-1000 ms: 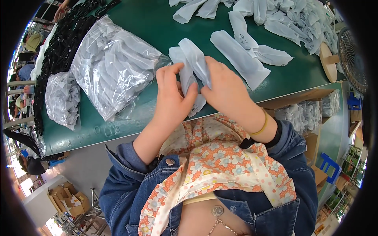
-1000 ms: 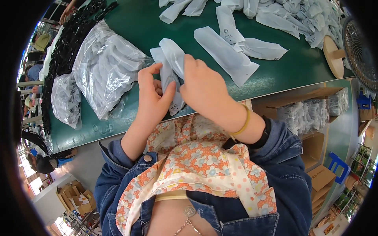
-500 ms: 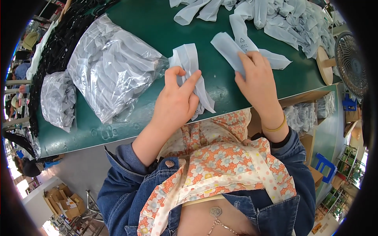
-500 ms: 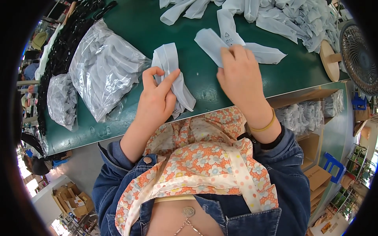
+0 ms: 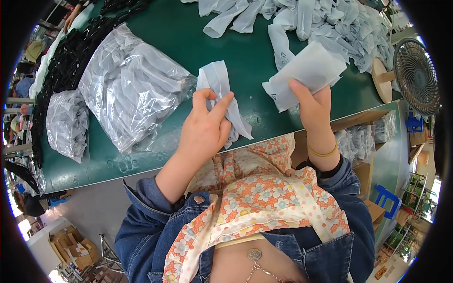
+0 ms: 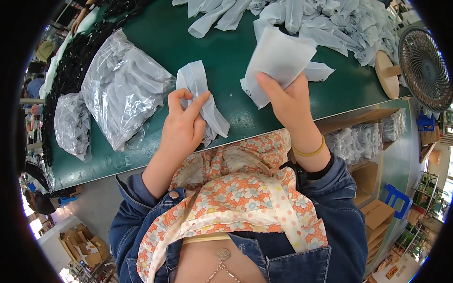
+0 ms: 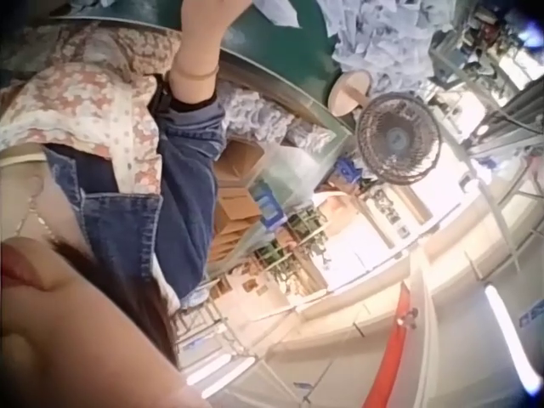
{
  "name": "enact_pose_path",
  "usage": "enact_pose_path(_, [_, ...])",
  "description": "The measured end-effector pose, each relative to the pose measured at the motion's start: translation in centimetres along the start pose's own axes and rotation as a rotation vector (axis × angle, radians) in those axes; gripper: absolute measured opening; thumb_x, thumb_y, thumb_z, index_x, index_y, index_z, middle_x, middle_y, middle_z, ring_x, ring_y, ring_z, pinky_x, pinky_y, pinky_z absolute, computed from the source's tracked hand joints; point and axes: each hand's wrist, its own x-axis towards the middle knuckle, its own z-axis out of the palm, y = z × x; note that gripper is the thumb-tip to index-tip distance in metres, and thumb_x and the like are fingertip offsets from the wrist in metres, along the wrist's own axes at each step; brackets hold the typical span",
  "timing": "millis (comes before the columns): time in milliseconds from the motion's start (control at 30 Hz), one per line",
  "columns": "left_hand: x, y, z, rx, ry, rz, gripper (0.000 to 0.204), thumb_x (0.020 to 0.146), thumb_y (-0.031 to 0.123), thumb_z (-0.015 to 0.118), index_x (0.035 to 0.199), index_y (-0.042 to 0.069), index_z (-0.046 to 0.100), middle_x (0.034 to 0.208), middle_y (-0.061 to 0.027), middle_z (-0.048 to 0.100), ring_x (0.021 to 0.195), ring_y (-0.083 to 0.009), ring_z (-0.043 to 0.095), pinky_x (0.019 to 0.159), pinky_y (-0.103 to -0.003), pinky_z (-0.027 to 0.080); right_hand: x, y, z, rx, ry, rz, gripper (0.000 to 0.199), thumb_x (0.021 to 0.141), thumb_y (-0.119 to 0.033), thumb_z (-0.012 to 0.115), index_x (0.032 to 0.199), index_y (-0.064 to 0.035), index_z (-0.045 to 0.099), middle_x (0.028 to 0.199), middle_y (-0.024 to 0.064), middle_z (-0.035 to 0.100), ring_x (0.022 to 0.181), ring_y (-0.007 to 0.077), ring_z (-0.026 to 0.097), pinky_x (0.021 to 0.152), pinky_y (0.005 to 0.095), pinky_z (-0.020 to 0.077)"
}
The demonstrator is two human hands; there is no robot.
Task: The person gathers several small white pouches by hand, stacks them together, and slides the stack into a clear plastic bag. After pressing the air out of the bag, they set it aside on the table and repeat the process.
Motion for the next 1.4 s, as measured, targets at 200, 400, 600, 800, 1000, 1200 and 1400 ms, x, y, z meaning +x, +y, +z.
enact_pose_path(200, [0.1, 0.0, 0.2, 0.016, 0.002, -0.002, 0.041, 0.073, 0.004, 0.058, 0.114, 0.005, 0.062, 0.109, -0.0157, 0.043, 0.070, -0.0292, 0.059, 0.064, -0.037, 0.051, 1.3, -2.0, 0.6, -0.175, -0.078, 0.242, 0.039, 0.089, -0.012, 0.061, 0.124, 0.0011, 0.052, 0.113, 0.0115, 0.060, 0.099, 0.0134, 0.058, 0.083, 0.0287, 0.0466])
enact_pose_path(400, [0.4, 0.1, 0.3, 0.020, 0.013, -0.002, 0.041, 0.073, 0.004, 0.058, 0.113, 0.005, 0.062, 0.108, -0.0157, 0.043, 0.072, -0.0297, 0.059, 0.064, -0.037, 0.051, 1.7, -0.6, 3.3, -0.817, -0.210, -0.136, 0.047, 0.082, -0.012, 0.065, 0.125, 0.0019, 0.052, 0.104, 0.0159, 0.061, 0.088, 0.0255, 0.060, 0.077, 0.0337, 0.0482])
enact_pose_path(600, [0.2, 0.0, 0.5, 0.021, 0.029, -0.008, 0.044, 0.072, 0.004, 0.058, 0.116, 0.009, 0.061, 0.108, -0.0154, 0.044, 0.073, -0.0301, 0.060, 0.064, -0.037, 0.052, 1.5, -0.8, 3.5, -0.939, -0.422, 0.155, 0.034, 0.075, -0.010, 0.066, 0.106, 0.0018, 0.064, 0.092, 0.0167, 0.057, 0.079, 0.0324, 0.057, 0.073, 0.0356, 0.0476])
enact_pose_path(800, [0.9, 1.1, 0.1, 0.107, 0.010, 0.002, 0.048, 0.073, 0.008, 0.058, 0.120, 0.016, 0.060, 0.105, -0.0141, 0.045, 0.071, -0.0280, 0.059, 0.061, -0.036, 0.051, 1.0, 0.9, 4.1, -0.588, -0.466, -0.079, 0.024, 0.077, -0.012, 0.067, 0.096, 0.0024, 0.065, 0.088, 0.0144, 0.060, 0.080, 0.0276, 0.059, 0.072, 0.0341, 0.0478])
enact_pose_path(1000, [1.0, 1.0, -0.1, 0.185, -0.083, -0.012, 0.047, 0.074, 0.012, 0.057, 0.121, 0.019, 0.060, 0.101, -0.0119, 0.046, 0.068, -0.0252, 0.057, 0.058, -0.034, 0.050, 8.3, 2.0, -1.2, -1.028, 0.125, -0.116, 0.036, 0.075, -0.023, 0.070, 0.101, 0.0016, 0.063, 0.093, 0.0149, 0.065, 0.085, 0.0231, 0.063, 0.075, 0.0314, 0.0492])
enact_pose_path(1200, [0.7, 0.6, -0.1, 0.148, -0.072, 0.006, 0.048, 0.073, 0.011, 0.057, 0.121, 0.019, 0.060, 0.099, -0.0113, 0.045, 0.068, -0.0249, 0.057, 0.059, -0.034, 0.050, 9.3, 3.6, 0.1, -1.078, -0.189, 0.186, 0.056, 0.070, -0.025, 0.072, 0.114, 0.0053, 0.055, 0.100, 0.0205, 0.064, 0.092, 0.0246, 0.064, 0.079, 0.0328, 0.0489])
enact_pose_path(1400, [0.6, 0.6, -0.1, 0.127, -0.052, 0.014, 0.049, 0.074, 0.010, 0.057, 0.122, 0.021, 0.059, 0.099, -0.0122, 0.046, 0.067, -0.0255, 0.058, 0.058, -0.035, 0.050, 3.0, 0.6, 3.1, -0.881, -0.374, 0.089, 0.049, 0.074, -0.018, 0.069, 0.116, 0.0046, 0.056, 0.100, 0.0178, 0.061, 0.087, 0.0240, 0.061, 0.077, 0.0318, 0.0483])
